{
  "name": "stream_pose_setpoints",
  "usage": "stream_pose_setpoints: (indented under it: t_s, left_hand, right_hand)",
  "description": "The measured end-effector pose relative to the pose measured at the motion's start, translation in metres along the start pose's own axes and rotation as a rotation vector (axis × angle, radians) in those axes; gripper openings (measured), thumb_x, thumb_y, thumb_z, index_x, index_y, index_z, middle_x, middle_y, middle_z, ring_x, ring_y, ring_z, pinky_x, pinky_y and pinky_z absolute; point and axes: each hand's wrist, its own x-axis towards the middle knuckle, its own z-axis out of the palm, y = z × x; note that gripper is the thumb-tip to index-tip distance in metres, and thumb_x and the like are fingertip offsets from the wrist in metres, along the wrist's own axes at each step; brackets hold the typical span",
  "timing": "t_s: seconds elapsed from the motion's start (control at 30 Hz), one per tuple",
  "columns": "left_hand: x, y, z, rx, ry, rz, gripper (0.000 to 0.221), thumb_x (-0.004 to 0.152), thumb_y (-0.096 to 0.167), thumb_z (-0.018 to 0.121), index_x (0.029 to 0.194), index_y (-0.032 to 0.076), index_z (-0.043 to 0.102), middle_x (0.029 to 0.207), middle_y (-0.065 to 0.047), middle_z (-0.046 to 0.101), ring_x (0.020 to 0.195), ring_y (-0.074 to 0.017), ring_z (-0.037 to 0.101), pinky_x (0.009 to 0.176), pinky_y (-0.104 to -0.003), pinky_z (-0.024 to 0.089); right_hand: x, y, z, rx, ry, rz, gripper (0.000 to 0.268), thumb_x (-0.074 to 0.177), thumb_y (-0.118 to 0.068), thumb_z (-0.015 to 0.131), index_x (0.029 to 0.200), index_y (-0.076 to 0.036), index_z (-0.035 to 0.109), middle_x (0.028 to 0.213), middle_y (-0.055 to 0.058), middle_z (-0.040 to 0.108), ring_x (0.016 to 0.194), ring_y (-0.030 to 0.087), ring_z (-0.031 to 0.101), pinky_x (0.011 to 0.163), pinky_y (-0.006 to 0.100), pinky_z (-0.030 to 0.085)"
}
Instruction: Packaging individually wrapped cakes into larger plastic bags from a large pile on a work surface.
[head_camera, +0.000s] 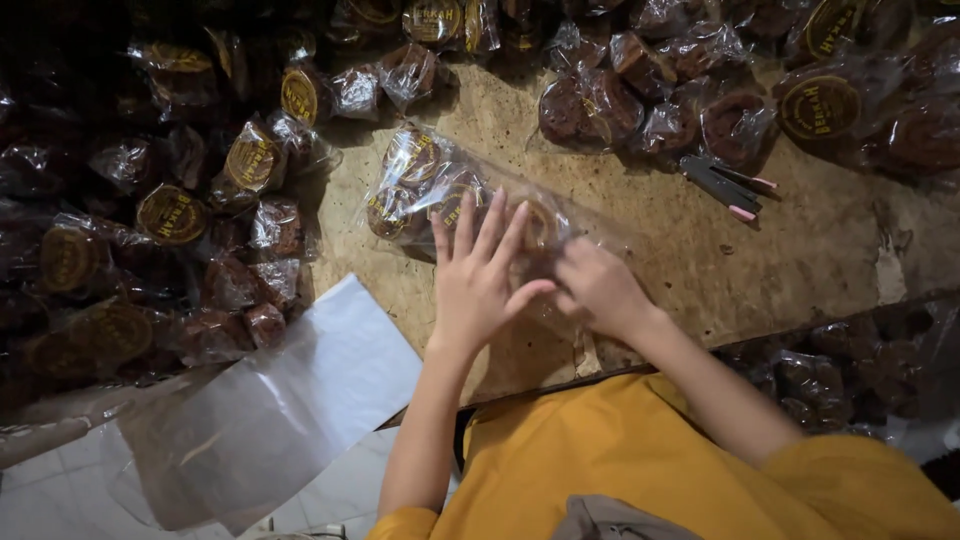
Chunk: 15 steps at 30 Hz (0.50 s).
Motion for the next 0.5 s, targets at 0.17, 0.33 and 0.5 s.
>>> stream_pose_setpoints:
  t_s: [0.17,0.33,0.5]
  left_hand:
    - [0.009,0.013,-0.022,0.101,-0.072,0.012,0.096,0.080,0.085,0.048,0.148,0.017,0.055,0.157,-0.010,0.048,0.150,-0.0445,0.032,0.122,-0.068,0.011]
    - [0.017,0.005,-0.011,0.169,-0.124,-0.056,0.108,0.075,0.093,0.041,0.155,0.021,0.047,0.163,-0.010,0.039,0.153,-0.0437,0.025,0.121,-0.069,0.009]
    - [0.022,0.010,-0.013,0.202,-0.189,-0.064,0.106,0.074,0.092,0.044,0.157,0.025,0.042,0.165,-0.009,0.037,0.153,-0.0453,0.026,0.120,-0.072,0.015]
  right_hand:
    - [0.019,0.000,-0.019,-0.118,0.080,0.216,0.051,0.081,-0.063,0.073,0.087,-0.014,0.061,0.080,0.005,0.056,0.081,0.026,0.068,0.068,0.038,0.057]
    - [0.028,0.018,-0.003,-0.223,0.017,-0.040,0.047,0.093,-0.056,0.057,0.087,-0.009,0.056,0.084,0.004,0.053,0.079,0.024,0.061,0.067,0.035,0.051]
    - [0.050,0.020,0.033,-0.475,-0.222,0.025,0.090,0.050,-0.074,0.075,0.112,-0.011,0.063,0.090,0.004,0.061,0.074,0.024,0.064,0.059,0.039,0.054]
